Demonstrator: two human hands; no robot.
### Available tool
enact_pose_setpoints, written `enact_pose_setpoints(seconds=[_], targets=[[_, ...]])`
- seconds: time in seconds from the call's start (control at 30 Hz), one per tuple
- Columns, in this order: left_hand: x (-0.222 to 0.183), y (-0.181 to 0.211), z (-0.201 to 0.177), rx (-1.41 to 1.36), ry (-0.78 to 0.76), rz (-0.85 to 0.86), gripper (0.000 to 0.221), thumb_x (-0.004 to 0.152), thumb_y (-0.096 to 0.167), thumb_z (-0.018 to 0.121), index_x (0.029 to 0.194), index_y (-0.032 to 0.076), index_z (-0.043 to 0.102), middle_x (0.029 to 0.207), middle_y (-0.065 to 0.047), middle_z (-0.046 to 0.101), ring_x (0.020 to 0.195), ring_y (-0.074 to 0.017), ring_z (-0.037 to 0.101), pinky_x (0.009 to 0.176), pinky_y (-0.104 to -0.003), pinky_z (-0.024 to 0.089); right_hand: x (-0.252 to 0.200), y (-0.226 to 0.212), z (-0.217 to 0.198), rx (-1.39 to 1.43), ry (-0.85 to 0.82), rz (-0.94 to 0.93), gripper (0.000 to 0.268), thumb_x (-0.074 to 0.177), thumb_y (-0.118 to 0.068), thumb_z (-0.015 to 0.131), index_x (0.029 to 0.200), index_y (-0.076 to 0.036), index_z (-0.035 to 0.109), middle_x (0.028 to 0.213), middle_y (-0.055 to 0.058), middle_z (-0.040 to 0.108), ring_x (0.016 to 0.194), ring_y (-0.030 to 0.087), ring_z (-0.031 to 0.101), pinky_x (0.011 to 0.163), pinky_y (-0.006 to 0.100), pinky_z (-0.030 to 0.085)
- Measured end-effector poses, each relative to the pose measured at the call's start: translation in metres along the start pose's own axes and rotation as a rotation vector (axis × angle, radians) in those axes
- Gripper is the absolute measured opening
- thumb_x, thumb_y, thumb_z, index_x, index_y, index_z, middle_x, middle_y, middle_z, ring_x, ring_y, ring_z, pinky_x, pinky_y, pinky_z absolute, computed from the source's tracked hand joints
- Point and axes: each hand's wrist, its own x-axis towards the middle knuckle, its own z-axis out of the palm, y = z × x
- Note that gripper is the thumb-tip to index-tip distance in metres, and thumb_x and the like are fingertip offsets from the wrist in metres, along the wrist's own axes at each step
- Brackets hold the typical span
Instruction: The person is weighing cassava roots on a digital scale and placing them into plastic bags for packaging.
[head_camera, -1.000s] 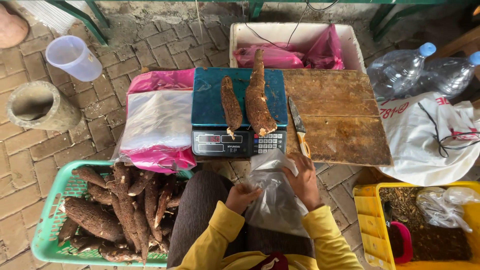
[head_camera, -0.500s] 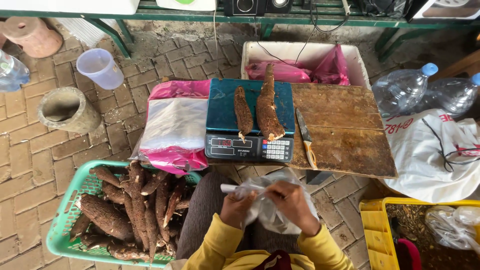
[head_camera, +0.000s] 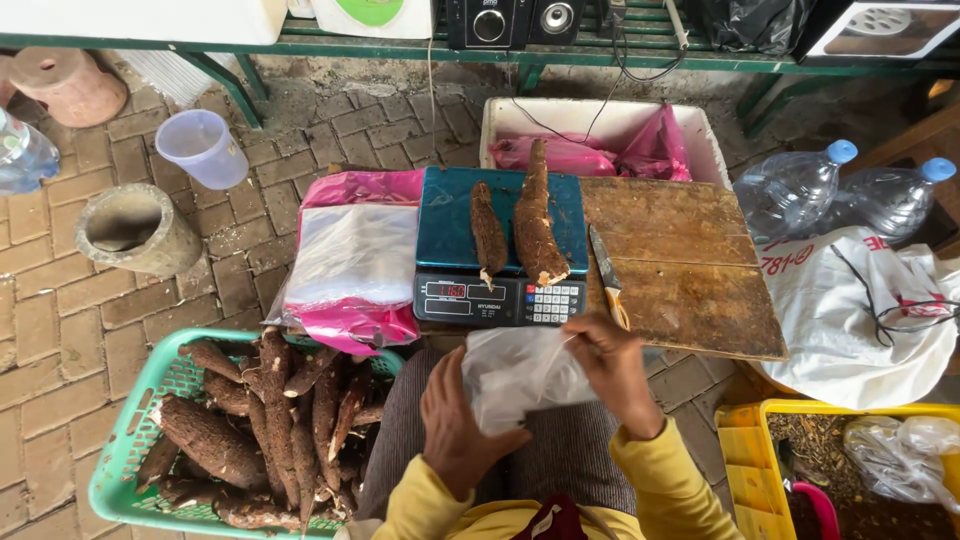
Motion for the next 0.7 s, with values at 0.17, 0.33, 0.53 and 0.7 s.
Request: enact_pose_setpoints(seconds=[0.17,0.33,0.53,0.7], targets=[[-0.008,-0.045,0.034,-0.021,-0.019,0.032,0.084,0.062,0.028,0.088,0.131,-0.002,0.052,0.129,-0.025,0.059,0.116,-0.0399,0.059,0.096,-0.052,0.049,0.017,-0.035,0.002,0.031,-0.276,-0.289,0.017,0.084,0.007,0.072,0.099,-0.001,0.072,0.098,0.01,0.076,0.086,0.019,0.074,0.073,0.029,0.063],[-0.002,-0.062,0.046,-0.475,-0.004,-0.304,0.015,0.086,0.005,0.068,0.101,0.001,0.07,0.089,-0.006,0.072,0.071,-0.0148,0.071,0.061,-0.028,0.059,0.04,-0.075,-0.026,-0.146,-0.13,-0.201,0.017,0.09,0.006,0.068,0.103,-0.003,0.072,0.103,0.008,0.076,0.088,0.02,0.076,0.076,0.031,0.061],[-0.006,-0.078,0.058,-1.162,-0.164,-0.561,0.012,0.1,0.006,0.06,0.104,-0.002,0.067,0.068,-0.001,0.066,0.053,-0.0084,0.061,0.048,-0.025,0.049,-0.03,-0.083,0.028,0.017,-0.404,-0.597,0.022,0.087,-0.001,0.07,0.108,-0.006,0.066,0.114,0.008,0.072,0.097,0.021,0.075,0.082,0.032,0.064],[-0.007,-0.093,-0.014,-1.318,-0.356,-0.51,0.015,0.1,0.01,0.058,0.11,0.0,0.065,0.059,-0.001,0.059,0.04,-0.0061,0.051,0.034,-0.024,0.04,-0.027,0.064,0.065,-0.449,-0.666,-0.172,0.033,0.098,-0.021,0.065,0.126,-0.005,0.058,0.108,0.01,0.069,0.084,0.021,0.071,0.075,0.03,0.064]])
